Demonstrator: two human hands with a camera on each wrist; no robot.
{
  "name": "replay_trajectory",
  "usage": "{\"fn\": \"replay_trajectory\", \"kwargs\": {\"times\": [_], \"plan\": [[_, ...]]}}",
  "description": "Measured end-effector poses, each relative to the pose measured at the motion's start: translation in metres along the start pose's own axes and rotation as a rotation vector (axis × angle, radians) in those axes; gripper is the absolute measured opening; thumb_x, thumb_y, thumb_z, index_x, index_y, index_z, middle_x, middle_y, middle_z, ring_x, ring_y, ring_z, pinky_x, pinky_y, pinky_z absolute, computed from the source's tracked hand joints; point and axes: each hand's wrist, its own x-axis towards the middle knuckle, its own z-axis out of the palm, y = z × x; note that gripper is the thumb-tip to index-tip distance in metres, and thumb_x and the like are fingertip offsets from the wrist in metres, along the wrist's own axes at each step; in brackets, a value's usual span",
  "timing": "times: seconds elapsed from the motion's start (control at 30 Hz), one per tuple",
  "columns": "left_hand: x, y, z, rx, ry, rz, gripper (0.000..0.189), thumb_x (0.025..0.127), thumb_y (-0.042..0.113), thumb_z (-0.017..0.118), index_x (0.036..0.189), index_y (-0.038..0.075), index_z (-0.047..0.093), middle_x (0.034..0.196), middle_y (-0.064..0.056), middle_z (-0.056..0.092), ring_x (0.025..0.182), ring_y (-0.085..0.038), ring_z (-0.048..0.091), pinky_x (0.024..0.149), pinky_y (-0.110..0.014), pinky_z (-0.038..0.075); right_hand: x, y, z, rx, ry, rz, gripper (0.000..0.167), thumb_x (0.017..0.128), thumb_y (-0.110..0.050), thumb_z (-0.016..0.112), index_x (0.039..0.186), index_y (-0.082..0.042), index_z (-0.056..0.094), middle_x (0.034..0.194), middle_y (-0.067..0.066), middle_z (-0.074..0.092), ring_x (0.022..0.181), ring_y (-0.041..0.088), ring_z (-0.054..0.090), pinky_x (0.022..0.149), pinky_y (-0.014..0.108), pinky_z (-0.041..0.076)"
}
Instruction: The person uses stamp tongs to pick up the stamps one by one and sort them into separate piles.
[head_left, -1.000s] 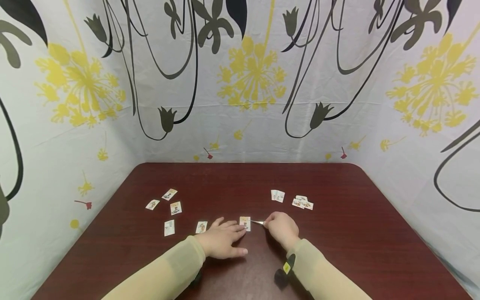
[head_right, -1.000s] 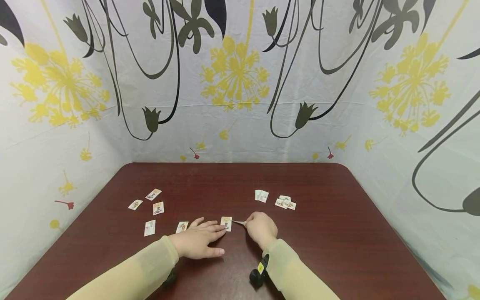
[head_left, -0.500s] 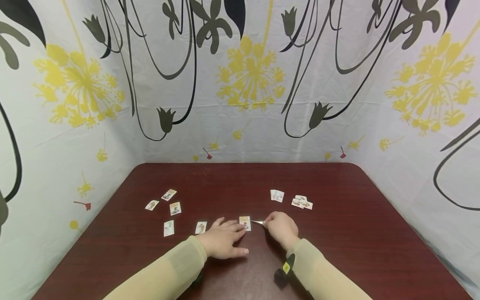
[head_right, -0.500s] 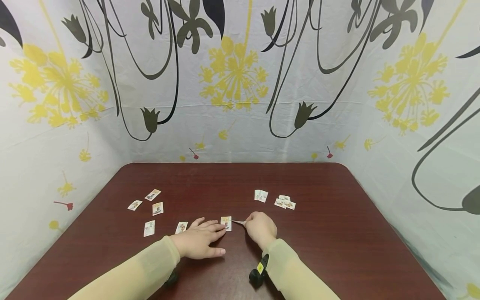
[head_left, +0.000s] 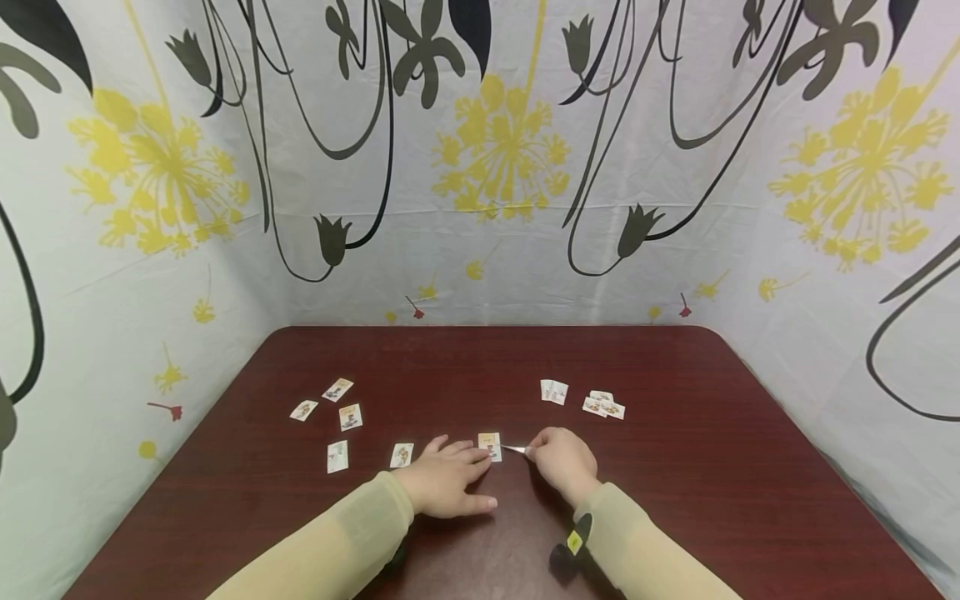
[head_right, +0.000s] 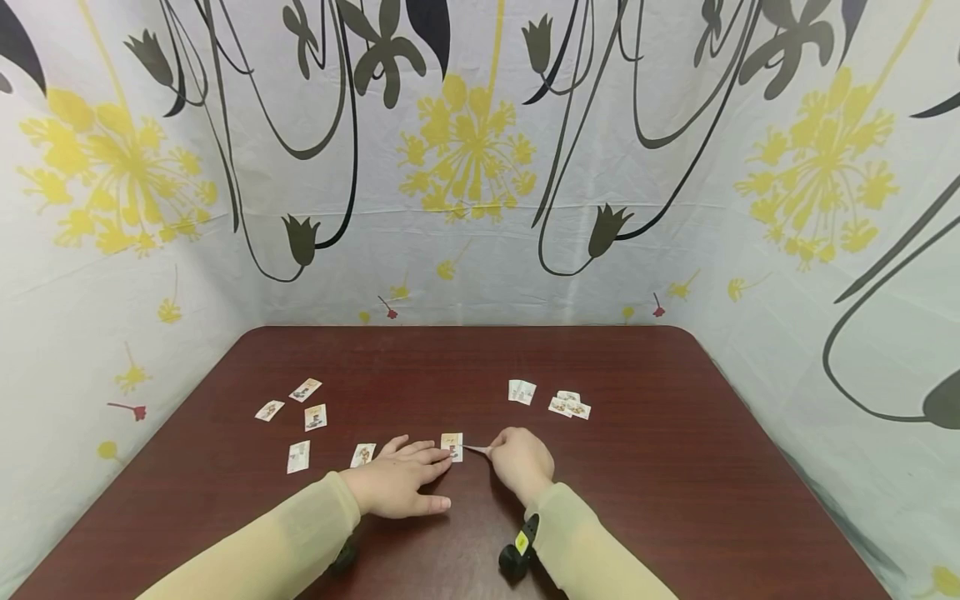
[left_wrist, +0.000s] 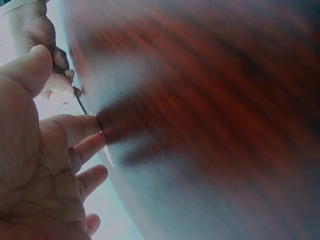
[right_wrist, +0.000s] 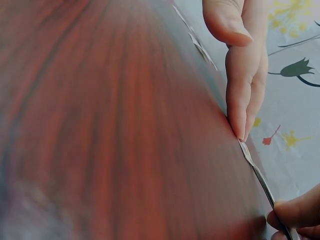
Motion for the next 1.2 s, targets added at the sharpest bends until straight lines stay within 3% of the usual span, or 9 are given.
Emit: {"fn": "replay_trajectory", "kwargs": {"times": [1.2], "plan": [[-0.001, -0.0015, 0.0004, -0.022, -0.007, -0.005, 0.075, 0.09, 0.068, 0.042, 0.147, 0.02, 0.042, 0.152, 0.008, 0.036, 0.142, -0.018, 0.026, 0.114, -0.052, 0.012, -0.0029, 0.002, -0.0008, 0.036, 0.002, 0.005, 0.009, 0.079, -0.024, 0.069, 0.071, -0.021, 0.07, 0.076, -0.007, 0.065, 0.071, 0.013, 0.058, 0.06, 0.036, 0.045]]}}
